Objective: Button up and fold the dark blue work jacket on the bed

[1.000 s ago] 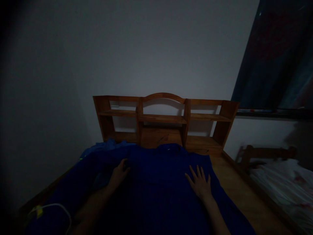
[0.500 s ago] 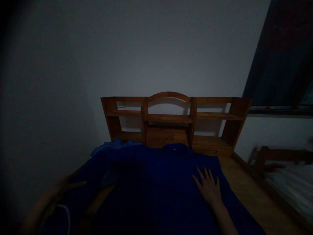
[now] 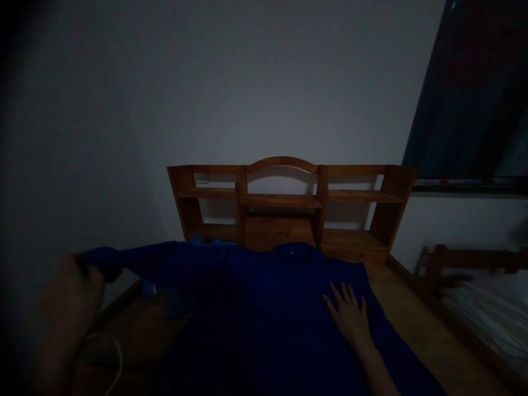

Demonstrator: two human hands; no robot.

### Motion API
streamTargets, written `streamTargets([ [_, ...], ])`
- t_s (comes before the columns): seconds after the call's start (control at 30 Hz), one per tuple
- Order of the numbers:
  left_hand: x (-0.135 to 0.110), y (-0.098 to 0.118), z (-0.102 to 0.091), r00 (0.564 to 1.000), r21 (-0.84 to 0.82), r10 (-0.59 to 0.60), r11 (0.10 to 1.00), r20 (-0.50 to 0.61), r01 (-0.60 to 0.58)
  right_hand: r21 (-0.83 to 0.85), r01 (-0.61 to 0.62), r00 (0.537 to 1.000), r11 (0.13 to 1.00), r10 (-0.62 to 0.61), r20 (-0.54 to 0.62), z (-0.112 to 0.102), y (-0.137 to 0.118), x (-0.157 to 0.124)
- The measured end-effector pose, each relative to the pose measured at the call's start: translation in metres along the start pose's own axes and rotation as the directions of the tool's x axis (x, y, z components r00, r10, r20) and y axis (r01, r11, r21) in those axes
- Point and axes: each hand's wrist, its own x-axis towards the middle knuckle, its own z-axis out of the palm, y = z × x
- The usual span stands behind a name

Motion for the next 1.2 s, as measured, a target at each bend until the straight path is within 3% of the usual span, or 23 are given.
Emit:
streamTargets([
  [0.07, 0.008, 0.030, -0.001, 0.990, -0.112, 0.088, 0.989, -0.106, -0.100, 0.018, -0.005, 1.000, 1.000, 0.005, -0.024, 0.008, 0.005, 0.003],
  [0.17, 0.018, 0.082, -0.014, 0.942, -0.327, 0.243, 0.892, -0.233, -0.311, 0.101, -0.005, 0.996, 0.995, 0.014, -0.085, 0.010, 0.005, 0.004],
  [0.23, 0.021, 0.116, -0.025, 0.910, -0.403, 0.303, 0.823, -0.285, -0.400, 0.230, 0.043, 0.987, 0.972, -0.006, -0.159, -0.002, -0.008, 0.000],
  [0.3, 0.017, 0.152, -0.035, 0.876, -0.446, 0.369, 0.757, -0.312, -0.478, 0.415, 0.161, 0.967, 0.895, -0.059, -0.246, -0.025, -0.036, -0.006],
  [0.4, -0.008, 0.204, -0.044, 0.782, -0.478, 0.560, 0.626, -0.275, -0.616, 0.723, 0.327, 0.943, 0.608, -0.163, -0.289, -0.067, -0.098, -0.016],
  [0.43, -0.022, 0.220, -0.046, 0.721, -0.480, 0.650, 0.565, -0.241, -0.671, 0.825, 0.314, 0.949, 0.470, -0.193, -0.251, -0.079, -0.121, -0.018],
  [0.53, -0.070, 0.249, -0.046, 0.451, -0.482, 0.887, 0.356, -0.094, -0.801, 0.988, 0.125, 0.961, 0.089, -0.258, -0.099, -0.102, -0.177, -0.016],
  [0.57, -0.085, 0.251, -0.044, 0.414, -0.472, 0.909, 0.341, -0.056, -0.813, 0.999, 0.041, 0.959, 0.005, -0.282, -0.038, -0.104, -0.190, -0.013],
  [0.6, -0.098, 0.249, -0.042, 0.416, -0.454, 0.909, 0.360, -0.027, -0.815, 0.997, -0.050, 0.950, -0.056, -0.312, 0.030, -0.103, -0.199, -0.011],
  [0.67, -0.117, 0.233, -0.032, 0.491, -0.406, 0.871, 0.452, 0.008, -0.794, 0.963, -0.238, 0.906, -0.125, -0.385, 0.174, -0.094, -0.211, -0.008],
  [0.73, -0.128, 0.204, -0.016, 0.550, -0.372, 0.834, 0.527, 0.052, -0.764, 0.919, -0.368, 0.855, -0.140, -0.438, 0.276, -0.076, -0.216, -0.008],
  [0.77, -0.131, 0.187, -0.005, 0.557, -0.366, 0.826, 0.547, 0.089, -0.753, 0.909, -0.396, 0.843, -0.132, -0.444, 0.303, -0.066, -0.218, -0.008],
  [0.83, -0.135, 0.150, 0.020, 0.548, -0.380, 0.814, 0.576, 0.192, -0.723, 0.918, -0.385, 0.855, -0.092, -0.411, 0.317, -0.043, -0.221, -0.010],
  [0.9, -0.137, 0.115, 0.044, 0.501, -0.425, 0.799, 0.601, 0.332, -0.677, 0.942, -0.334, 0.883, -0.021, -0.356, 0.305, -0.024, -0.224, -0.011],
  [1.0, -0.139, 0.076, 0.068, 0.409, -0.483, 0.761, 0.641, 0.504, -0.597, 0.968, -0.174, 0.955, 0.183, -0.208, 0.211, -0.010, -0.227, -0.008],
  [1.1, -0.137, 0.057, 0.079, 0.404, -0.473, 0.716, 0.687, 0.569, -0.552, 0.913, -0.080, 0.995, 0.401, -0.022, 0.097, -0.011, -0.227, 0.000],
  [1.2, -0.135, 0.054, 0.079, 0.421, -0.475, 0.704, 0.703, 0.572, -0.530, 0.887, -0.177, 0.981, 0.426, 0.010, 0.192, -0.018, -0.225, 0.014],
])
